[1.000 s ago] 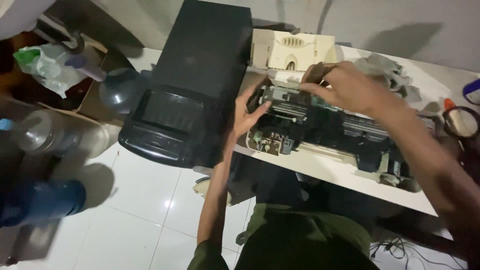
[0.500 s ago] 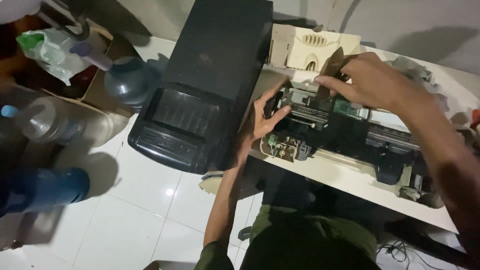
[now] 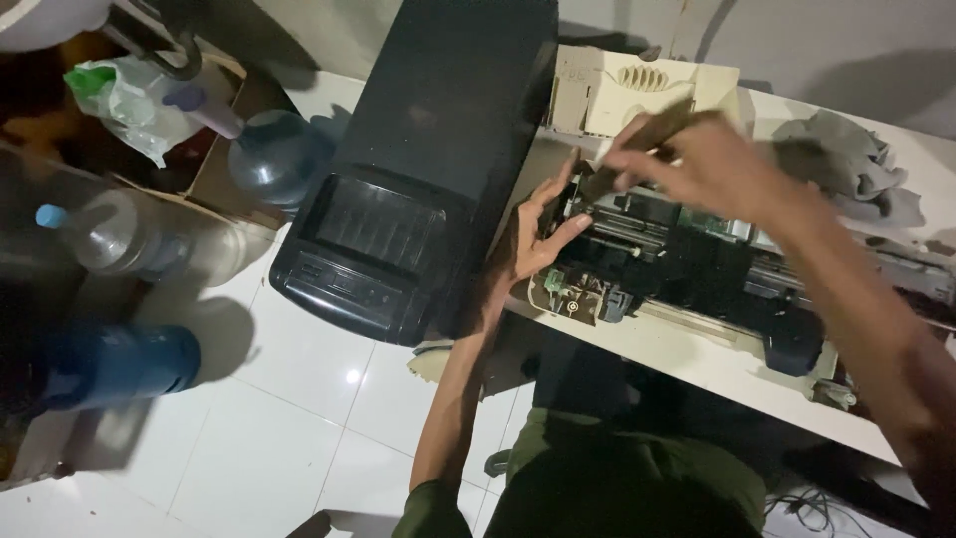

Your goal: Inspecting and cleaning the internal components of a disassembled printer using a magnifying glass, brush, and cloth.

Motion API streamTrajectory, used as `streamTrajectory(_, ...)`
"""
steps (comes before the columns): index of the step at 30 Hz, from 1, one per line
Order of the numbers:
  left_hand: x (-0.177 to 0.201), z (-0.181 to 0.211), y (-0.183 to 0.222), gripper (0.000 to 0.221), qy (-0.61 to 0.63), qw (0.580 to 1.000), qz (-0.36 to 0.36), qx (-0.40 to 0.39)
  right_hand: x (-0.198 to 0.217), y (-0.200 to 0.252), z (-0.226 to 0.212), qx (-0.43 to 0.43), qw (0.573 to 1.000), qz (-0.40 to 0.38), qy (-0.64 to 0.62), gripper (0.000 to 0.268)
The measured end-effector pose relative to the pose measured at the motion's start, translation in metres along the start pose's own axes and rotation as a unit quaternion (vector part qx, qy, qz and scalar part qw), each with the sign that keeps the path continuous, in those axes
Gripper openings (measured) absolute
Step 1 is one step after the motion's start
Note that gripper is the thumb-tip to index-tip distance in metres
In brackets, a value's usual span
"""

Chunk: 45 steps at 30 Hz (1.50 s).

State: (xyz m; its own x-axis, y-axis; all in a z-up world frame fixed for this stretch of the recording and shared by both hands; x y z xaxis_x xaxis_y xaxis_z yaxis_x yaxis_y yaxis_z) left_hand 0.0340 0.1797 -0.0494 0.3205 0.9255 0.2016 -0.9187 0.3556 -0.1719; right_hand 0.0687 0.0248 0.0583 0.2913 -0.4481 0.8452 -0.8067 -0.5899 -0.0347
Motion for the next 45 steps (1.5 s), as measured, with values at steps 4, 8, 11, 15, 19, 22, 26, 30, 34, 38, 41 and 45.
streamTrajectory(4, -0.001, 0.013, 0.0, 0.072, -0.008, 1.0, -0.019, 0.002, -0.004, -0.003, -0.014, 0.031, 0.999, -0.001, -0.029, 0.033)
streamTrajectory(8, 0.0, 0.011, 0.002, 0.073, -0.01, 1.0, -0.017, 0.004, 0.02, 0.011, -0.036, -0.072, 0.993, 0.024, -0.086, 0.025)
streamTrajectory(11, 0.002, 0.02, 0.003, 0.074, -0.031, 0.999, -0.022, 0.039, 0.001, 0.011, -0.003, -0.046, 0.999, -0.007, -0.016, 0.032)
streamTrajectory(15, 0.0, 0.016, 0.0, 0.076, -0.002, 1.0, -0.021, -0.013, 0.006, 0.007, -0.021, 0.065, 0.997, 0.032, -0.001, 0.036)
streamTrajectory(19, 0.002, 0.02, 0.002, 0.074, -0.035, 0.999, -0.023, 0.014, 0.014, 0.019, -0.017, -0.129, 0.987, -0.088, 0.028, 0.044)
streamTrajectory(22, 0.0, 0.021, 0.002, 0.074, -0.032, 0.999, -0.03, -0.006, 0.021, 0.027, -0.017, -0.138, 0.984, -0.111, 0.037, 0.044)
streamTrajectory(26, 0.001, 0.023, 0.001, 0.072, -0.032, 0.999, -0.03, -0.004, 0.02, 0.032, 0.008, -0.106, 0.973, -0.155, 0.131, 0.061)
streamTrajectory(30, 0.001, 0.023, -0.001, 0.071, -0.04, 0.999, -0.029, -0.007, 0.005, 0.025, 0.002, -0.112, 0.968, -0.196, 0.105, 0.05)
streamTrajectory(34, -0.002, 0.028, -0.002, 0.074, -0.059, 0.997, -0.04, 0.032, -0.001, 0.006, -0.02, -0.013, 0.993, -0.101, 0.066, 0.059)
streamTrajectory(38, 0.001, 0.004, 0.001, 0.075, -0.076, 0.997, -0.004, 0.033, 0.015, 0.02, -0.032, -0.101, 0.989, -0.102, -0.036, 0.044)
streamTrajectory(41, 0.002, 0.007, 0.0, 0.073, -0.077, 0.997, 0.006, 0.016, 0.009, 0.023, -0.009, -0.054, 0.992, -0.116, 0.009, 0.04)
streamTrajectory(45, 0.0, 0.017, -0.001, 0.072, -0.014, 0.999, 0.005, -0.035, 0.012, 0.028, 0.009, -0.065, 0.982, -0.132, 0.119, 0.05)
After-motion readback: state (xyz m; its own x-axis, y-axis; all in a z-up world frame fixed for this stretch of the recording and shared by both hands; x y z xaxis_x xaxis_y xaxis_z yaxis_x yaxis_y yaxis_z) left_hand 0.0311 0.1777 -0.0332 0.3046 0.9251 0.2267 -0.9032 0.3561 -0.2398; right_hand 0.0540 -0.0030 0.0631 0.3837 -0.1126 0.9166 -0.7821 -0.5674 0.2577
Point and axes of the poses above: each hand's wrist, its own y-axis away from the middle knuckle, its own x-axis out of the back of the hand, z = x × y, the point moved 9 cm from there along -y, towards the middle knuckle, and after that the axes turned 11 degrees about x, right-handed, at the moved point
